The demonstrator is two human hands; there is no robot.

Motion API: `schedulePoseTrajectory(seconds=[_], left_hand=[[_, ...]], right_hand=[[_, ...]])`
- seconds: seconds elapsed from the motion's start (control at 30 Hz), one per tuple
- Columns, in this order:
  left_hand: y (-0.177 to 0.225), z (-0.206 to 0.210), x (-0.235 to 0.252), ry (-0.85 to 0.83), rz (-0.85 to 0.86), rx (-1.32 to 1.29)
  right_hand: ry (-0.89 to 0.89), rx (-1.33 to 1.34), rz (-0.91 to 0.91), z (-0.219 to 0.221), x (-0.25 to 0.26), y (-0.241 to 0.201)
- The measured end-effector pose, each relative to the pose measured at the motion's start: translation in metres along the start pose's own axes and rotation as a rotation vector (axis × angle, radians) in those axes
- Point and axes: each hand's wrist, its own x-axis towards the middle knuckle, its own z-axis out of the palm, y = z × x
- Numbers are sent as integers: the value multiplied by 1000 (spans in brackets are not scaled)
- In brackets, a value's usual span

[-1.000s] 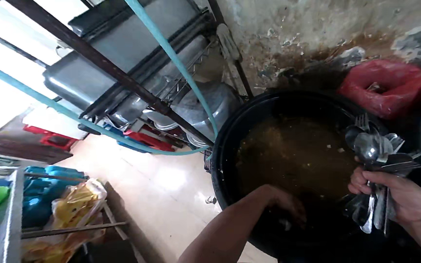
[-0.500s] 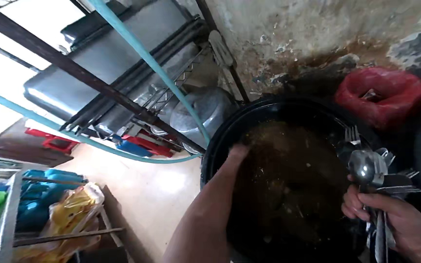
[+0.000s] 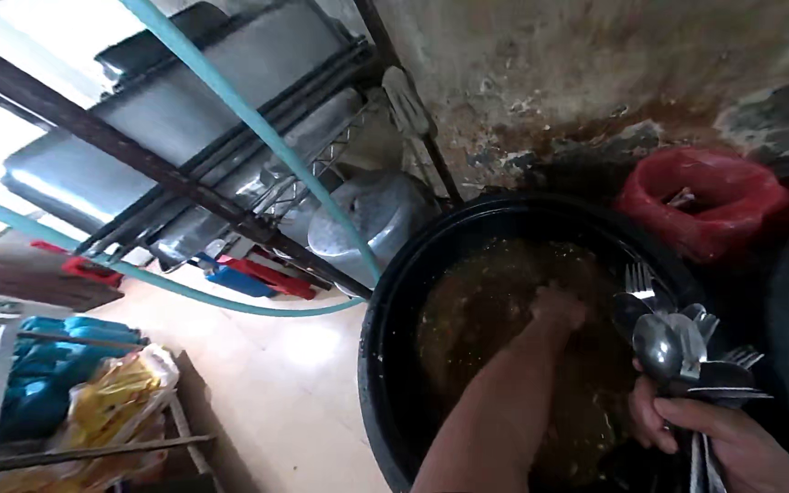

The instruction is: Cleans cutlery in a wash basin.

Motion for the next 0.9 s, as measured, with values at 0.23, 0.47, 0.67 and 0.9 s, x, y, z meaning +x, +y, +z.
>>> schedulePoseTrajectory(seconds=[0.23,0.47,0.67,0.9], left_hand=[[4,51,-78,-219,215,-2],[-40,61,-105,-488,262,150],[-101,57,-94,-728,107,-287],[-148,-10,-96,-697,97,-842]], right_hand=[[81,4,48,8,1,-2],[174,0,78,8,5,1],[234,-51,84,9,5,-2],[355,-91,19,14,7,-1]])
